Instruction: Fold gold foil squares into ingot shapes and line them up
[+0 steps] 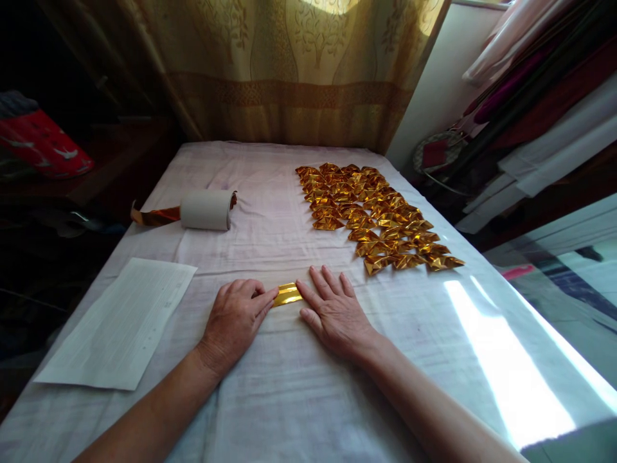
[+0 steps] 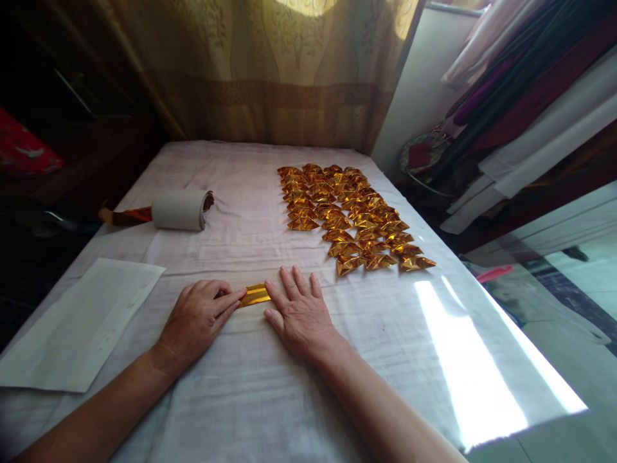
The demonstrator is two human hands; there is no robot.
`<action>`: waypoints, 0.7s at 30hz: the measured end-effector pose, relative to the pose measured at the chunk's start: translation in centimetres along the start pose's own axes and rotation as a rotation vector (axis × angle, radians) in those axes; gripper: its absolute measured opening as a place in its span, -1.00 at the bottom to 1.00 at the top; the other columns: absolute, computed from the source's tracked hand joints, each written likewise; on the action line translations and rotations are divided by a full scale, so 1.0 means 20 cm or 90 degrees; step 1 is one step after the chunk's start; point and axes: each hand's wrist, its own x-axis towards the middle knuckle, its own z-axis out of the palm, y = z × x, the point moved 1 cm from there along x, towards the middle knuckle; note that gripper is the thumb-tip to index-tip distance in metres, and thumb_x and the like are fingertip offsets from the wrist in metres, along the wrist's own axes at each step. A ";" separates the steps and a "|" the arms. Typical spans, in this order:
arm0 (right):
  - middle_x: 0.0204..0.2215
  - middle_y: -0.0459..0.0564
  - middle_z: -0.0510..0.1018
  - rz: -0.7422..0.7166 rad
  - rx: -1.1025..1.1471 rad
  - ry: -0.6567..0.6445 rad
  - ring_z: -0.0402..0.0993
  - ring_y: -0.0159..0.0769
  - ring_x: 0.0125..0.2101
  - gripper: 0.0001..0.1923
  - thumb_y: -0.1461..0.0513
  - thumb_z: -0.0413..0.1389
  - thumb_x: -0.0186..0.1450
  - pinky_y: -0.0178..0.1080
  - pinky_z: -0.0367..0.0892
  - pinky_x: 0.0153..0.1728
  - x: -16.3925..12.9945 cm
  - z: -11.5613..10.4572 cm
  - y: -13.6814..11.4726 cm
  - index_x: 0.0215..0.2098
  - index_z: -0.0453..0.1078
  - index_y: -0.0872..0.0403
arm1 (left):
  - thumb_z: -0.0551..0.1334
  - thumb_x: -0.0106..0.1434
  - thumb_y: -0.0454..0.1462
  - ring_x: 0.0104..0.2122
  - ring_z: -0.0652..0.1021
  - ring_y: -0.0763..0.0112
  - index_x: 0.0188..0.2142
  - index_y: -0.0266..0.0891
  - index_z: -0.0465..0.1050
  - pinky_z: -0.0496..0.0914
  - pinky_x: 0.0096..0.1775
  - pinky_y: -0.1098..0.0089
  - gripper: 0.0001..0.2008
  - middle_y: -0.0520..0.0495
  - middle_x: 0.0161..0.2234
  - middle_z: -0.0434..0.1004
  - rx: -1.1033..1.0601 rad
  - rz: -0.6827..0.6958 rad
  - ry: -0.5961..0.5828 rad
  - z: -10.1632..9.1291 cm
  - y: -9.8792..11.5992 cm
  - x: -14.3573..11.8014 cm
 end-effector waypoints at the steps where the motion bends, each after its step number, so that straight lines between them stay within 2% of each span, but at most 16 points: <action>1: 0.41 0.07 -0.06 0.004 0.001 0.000 -0.22 0.07 0.40 -0.43 -0.07 -0.10 0.46 0.25 -0.21 0.31 0.00 0.00 0.00 0.38 0.06 -0.17 | 0.22 0.35 -0.27 -0.27 0.44 0.27 -0.07 -0.07 0.56 0.26 -0.23 0.27 -0.80 -0.03 -0.28 0.51 0.004 0.006 0.001 0.00 -0.01 -0.01; 8: 0.41 0.10 -0.03 0.018 0.000 -0.001 -0.19 0.10 0.39 -0.42 -0.06 -0.06 0.44 0.28 -0.20 0.30 -0.01 -0.02 -0.01 0.38 0.08 -0.16 | 0.14 0.38 -0.32 -0.28 0.46 0.27 -0.06 -0.09 0.54 0.28 -0.17 0.22 -0.77 -0.03 -0.30 0.53 0.062 0.094 0.011 -0.05 -0.03 -0.05; 15: 0.40 0.09 -0.02 0.040 -0.005 -0.010 -0.18 0.09 0.39 -0.41 -0.07 -0.06 0.44 0.27 -0.18 0.30 -0.01 -0.03 -0.03 0.38 0.07 -0.16 | 0.13 0.32 -0.46 -0.31 0.46 0.28 -0.04 -0.20 0.50 0.29 -0.10 0.21 -0.70 -0.04 -0.32 0.53 0.139 0.271 -0.011 -0.16 -0.07 -0.09; 18: 0.40 0.09 -0.02 0.056 -0.005 -0.015 -0.18 0.08 0.39 -0.41 -0.06 -0.05 0.44 0.26 -0.18 0.30 -0.01 -0.03 -0.04 0.38 0.07 -0.14 | 0.14 0.34 -0.38 -0.32 0.47 0.29 -0.12 -0.16 0.53 0.29 -0.10 0.19 -0.78 -0.04 -0.33 0.53 0.130 0.248 -0.027 -0.20 -0.08 -0.08; 21: 0.40 0.10 -0.03 0.069 -0.002 -0.005 -0.18 0.06 0.39 -0.41 -0.06 -0.06 0.44 0.25 -0.20 0.30 -0.01 -0.02 -0.05 0.38 0.09 -0.13 | 0.09 0.40 -0.28 -0.32 0.49 0.28 -0.20 -0.16 0.55 0.30 -0.17 0.22 -0.77 -0.06 -0.31 0.55 0.095 0.146 -0.007 -0.20 -0.06 -0.04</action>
